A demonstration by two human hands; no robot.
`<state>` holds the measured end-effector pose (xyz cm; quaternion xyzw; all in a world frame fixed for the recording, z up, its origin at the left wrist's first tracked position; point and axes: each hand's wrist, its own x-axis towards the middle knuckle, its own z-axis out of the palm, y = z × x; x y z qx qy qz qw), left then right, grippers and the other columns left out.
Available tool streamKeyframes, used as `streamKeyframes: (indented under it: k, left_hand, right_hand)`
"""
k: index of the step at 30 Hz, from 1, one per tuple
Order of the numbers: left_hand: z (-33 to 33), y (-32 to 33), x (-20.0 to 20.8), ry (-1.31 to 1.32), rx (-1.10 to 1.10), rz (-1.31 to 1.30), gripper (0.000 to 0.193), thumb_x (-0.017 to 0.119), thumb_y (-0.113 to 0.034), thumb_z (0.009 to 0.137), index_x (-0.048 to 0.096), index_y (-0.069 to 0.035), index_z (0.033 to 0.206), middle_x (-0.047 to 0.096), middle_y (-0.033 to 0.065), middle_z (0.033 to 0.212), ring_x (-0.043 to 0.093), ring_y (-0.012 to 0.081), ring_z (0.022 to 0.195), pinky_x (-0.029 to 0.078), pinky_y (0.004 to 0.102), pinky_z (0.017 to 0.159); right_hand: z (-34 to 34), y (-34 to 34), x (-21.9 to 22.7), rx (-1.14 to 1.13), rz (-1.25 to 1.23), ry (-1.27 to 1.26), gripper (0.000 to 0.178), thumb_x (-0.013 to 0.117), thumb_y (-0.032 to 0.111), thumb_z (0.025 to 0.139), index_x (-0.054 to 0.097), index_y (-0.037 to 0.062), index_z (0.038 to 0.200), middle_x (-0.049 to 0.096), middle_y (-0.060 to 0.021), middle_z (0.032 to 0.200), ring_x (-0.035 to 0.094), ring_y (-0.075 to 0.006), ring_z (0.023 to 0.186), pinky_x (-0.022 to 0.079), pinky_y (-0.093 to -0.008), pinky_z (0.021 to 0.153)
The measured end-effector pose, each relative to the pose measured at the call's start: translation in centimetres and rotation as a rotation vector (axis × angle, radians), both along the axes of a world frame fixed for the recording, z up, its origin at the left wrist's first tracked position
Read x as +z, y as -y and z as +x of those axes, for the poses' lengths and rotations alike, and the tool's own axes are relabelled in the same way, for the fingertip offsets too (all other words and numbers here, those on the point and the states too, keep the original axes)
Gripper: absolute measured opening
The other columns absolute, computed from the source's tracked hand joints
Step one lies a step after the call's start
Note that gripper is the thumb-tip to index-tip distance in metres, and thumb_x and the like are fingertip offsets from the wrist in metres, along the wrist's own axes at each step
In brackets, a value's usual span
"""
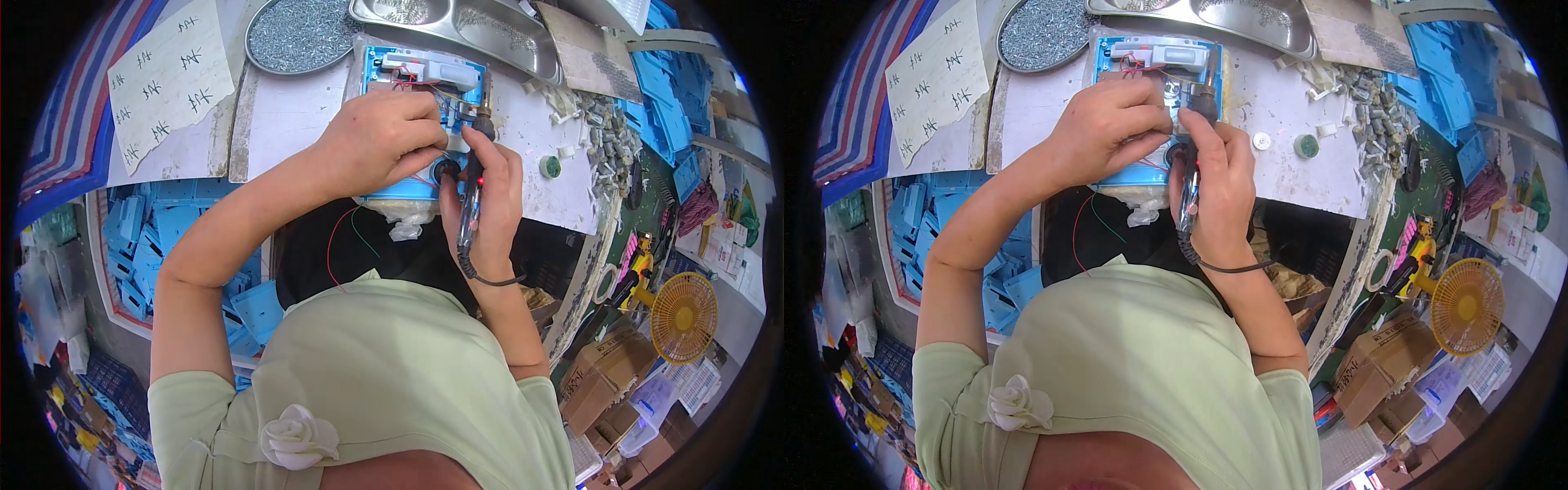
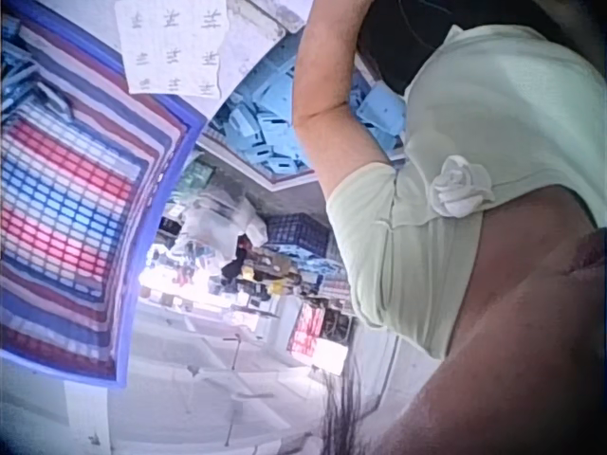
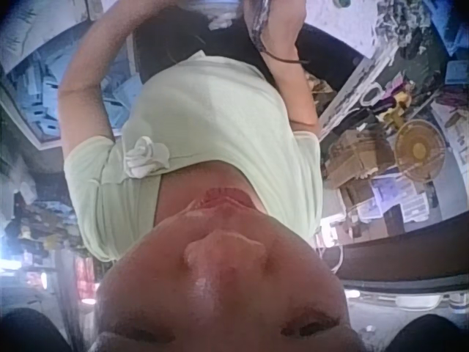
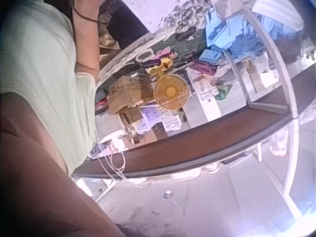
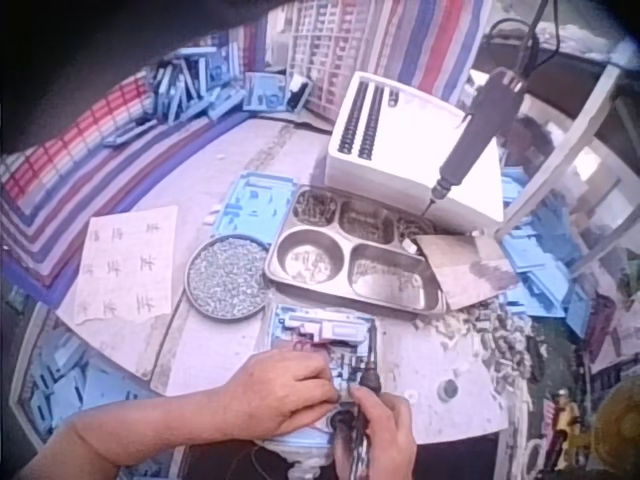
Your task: Soldering and assembling internal components of a blue plastic electronic device casing.
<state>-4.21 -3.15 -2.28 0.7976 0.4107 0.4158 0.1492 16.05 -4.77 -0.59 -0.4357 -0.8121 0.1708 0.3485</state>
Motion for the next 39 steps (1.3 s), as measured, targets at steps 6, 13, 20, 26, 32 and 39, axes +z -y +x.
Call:
streamKeyframes:
  k: [6, 13, 20, 26, 32, 39]
  left_hand:
    - [-0.1, 0.1, -0.1, -0.010, 0.001, -0.017, 0.014, 0.078, -0.011, 0.081, 0.068, -0.009, 0.091, 0.061, 0.0058, 0.089, 0.064, 0.0279, 0.080, 0.050, 0.0389, 0.070]
    - [-0.1, 0.1, -0.2, -0.009, 0.003, -0.001, 0.014, 0.077, -0.012, 0.081, 0.069, -0.009, 0.091, 0.061, 0.0058, 0.089, 0.064, 0.0281, 0.081, 0.049, 0.0392, 0.069]
    - [-0.3, 0.1, -0.2, -0.015, 0.002, 0.002, 0.013, 0.077, -0.013, 0.081, 0.069, -0.010, 0.091, 0.061, 0.0059, 0.089, 0.063, 0.0291, 0.081, 0.048, 0.0400, 0.069]
    - [-0.2, 0.1, -0.1, -0.017, 0.005, 0.000, 0.013, 0.077, -0.013, 0.081, 0.069, -0.010, 0.091, 0.061, 0.0061, 0.090, 0.063, 0.0291, 0.082, 0.048, 0.0401, 0.070]
    - [-0.2, 0.1, -0.2, -0.017, 0.008, 0.005, 0.014, 0.077, -0.013, 0.081, 0.069, -0.010, 0.091, 0.061, 0.0064, 0.090, 0.063, 0.0292, 0.082, 0.049, 0.0403, 0.070]
    - [-0.2, 0.1, -0.2, -0.015, 0.008, 0.017, 0.015, 0.078, -0.014, 0.080, 0.068, -0.009, 0.092, 0.061, 0.0070, 0.088, 0.064, 0.0296, 0.081, 0.049, 0.0403, 0.070]
  right_hand:
    - [-0.1, 0.1, 0.7, -0.045, -0.009, 0.097, 0.066, 0.073, -0.009, 0.075, 0.062, 0.0121, 0.136, 0.060, -0.0156, 0.106, 0.062, -0.0335, 0.094, 0.053, -0.0399, 0.079]
    - [-0.1, 0.4, 0.2, -0.018, -0.066, -0.051, 0.065, 0.074, -0.010, 0.074, 0.062, 0.0104, 0.135, 0.060, -0.0173, 0.107, 0.063, -0.0336, 0.093, 0.053, -0.0392, 0.080]
    - [0.5, 0.2, 0.9, 0.102, -0.113, -0.123, 0.064, 0.078, -0.010, 0.076, 0.061, 0.0081, 0.135, 0.060, -0.0157, 0.108, 0.066, -0.0250, 0.086, 0.054, -0.0337, 0.076]
    - [0.1, 0.3, 0.3, 0.125, -0.083, -0.182, 0.063, 0.080, -0.010, 0.077, 0.060, 0.0059, 0.134, 0.059, -0.0147, 0.112, 0.065, -0.0190, 0.081, 0.054, -0.0301, 0.074]
    - [0.0, 0.0, 0.1, 0.069, 0.033, -0.141, 0.066, 0.081, -0.009, 0.076, 0.058, 0.0055, 0.136, 0.059, -0.0125, 0.109, 0.064, -0.0192, 0.086, 0.053, -0.0313, 0.079]
    - [-0.1, -0.5, 0.0, 0.061, 0.077, -0.047, 0.067, 0.080, -0.011, 0.074, 0.058, 0.0056, 0.136, 0.059, -0.0117, 0.110, 0.064, -0.0193, 0.089, 0.053, -0.0325, 0.079]
